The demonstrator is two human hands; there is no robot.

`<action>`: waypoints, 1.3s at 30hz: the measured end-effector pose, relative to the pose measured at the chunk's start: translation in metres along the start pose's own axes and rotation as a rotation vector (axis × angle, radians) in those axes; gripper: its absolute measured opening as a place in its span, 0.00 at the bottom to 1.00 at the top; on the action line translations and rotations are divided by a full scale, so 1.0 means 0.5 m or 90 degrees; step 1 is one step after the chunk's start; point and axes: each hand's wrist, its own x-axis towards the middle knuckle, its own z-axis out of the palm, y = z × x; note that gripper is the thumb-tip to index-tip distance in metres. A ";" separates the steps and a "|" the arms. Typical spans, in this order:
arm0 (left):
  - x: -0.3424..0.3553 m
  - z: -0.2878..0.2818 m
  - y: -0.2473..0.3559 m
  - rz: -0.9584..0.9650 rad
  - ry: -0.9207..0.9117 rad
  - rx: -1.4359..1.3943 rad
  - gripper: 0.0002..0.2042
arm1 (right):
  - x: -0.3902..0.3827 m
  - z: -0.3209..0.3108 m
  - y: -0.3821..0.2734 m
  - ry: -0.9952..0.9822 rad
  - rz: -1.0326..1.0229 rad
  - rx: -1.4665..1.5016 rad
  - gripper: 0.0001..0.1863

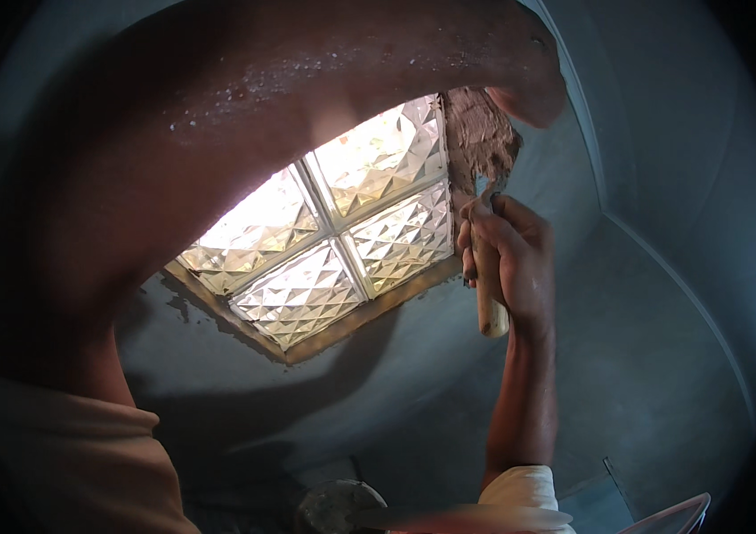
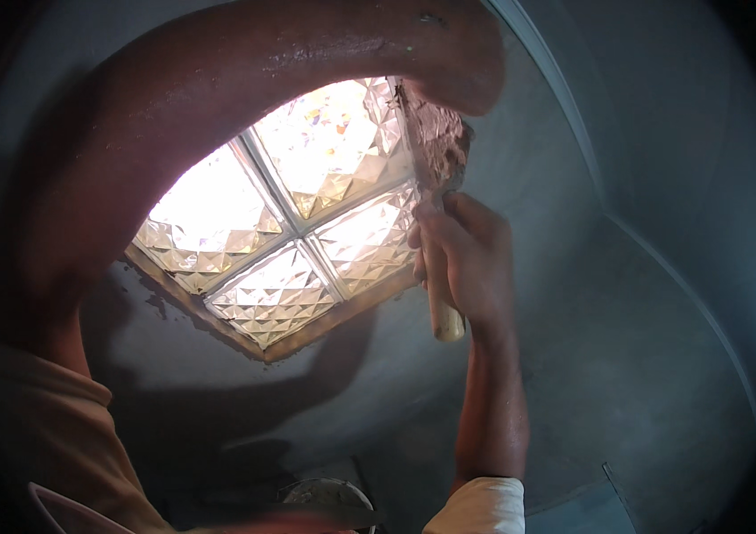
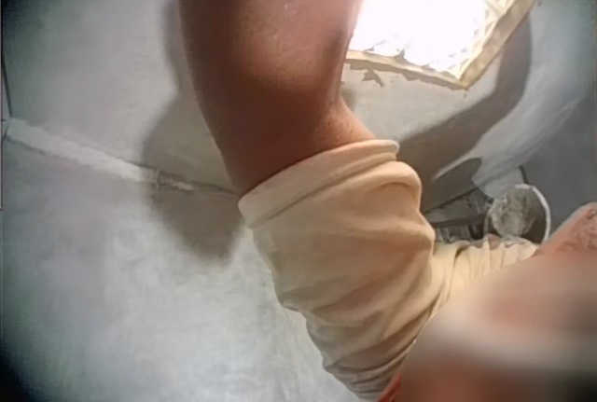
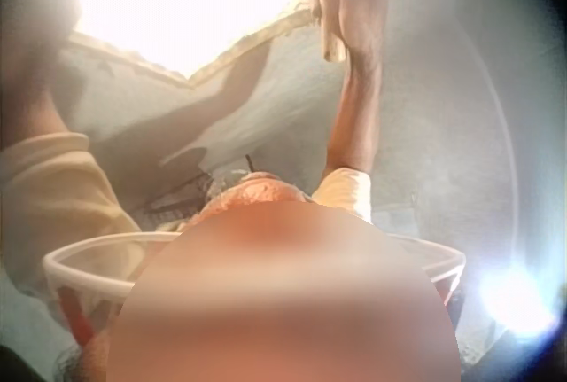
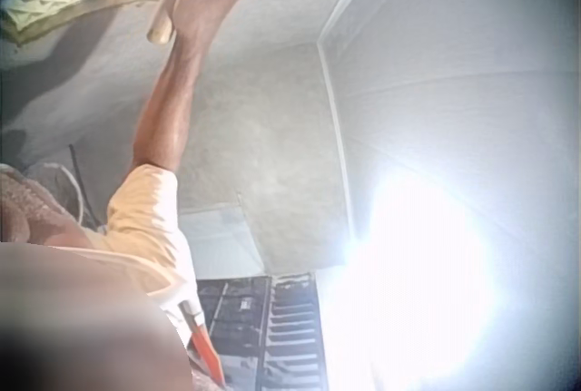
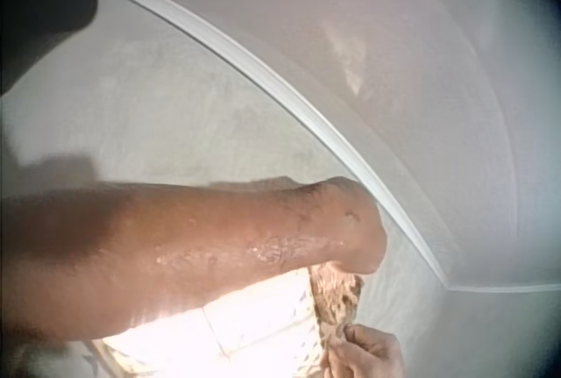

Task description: The person applies plaster to the ceiling around a square skylight using a trowel. They repeatedly scoop plaster from a bucket and smooth it along the skylight frame, working on different sides throughout the clip.

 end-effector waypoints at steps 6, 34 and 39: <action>-0.004 -0.006 -0.010 -0.011 -0.004 0.023 0.18 | -0.075 0.010 0.054 0.025 -0.014 0.041 0.14; 0.028 0.060 0.029 -0.005 0.056 0.029 0.18 | -0.095 -0.070 0.019 0.022 0.177 -0.364 0.12; 0.034 0.051 0.038 -0.013 0.075 0.018 0.18 | -0.099 -0.069 -0.017 0.038 0.114 -0.336 0.13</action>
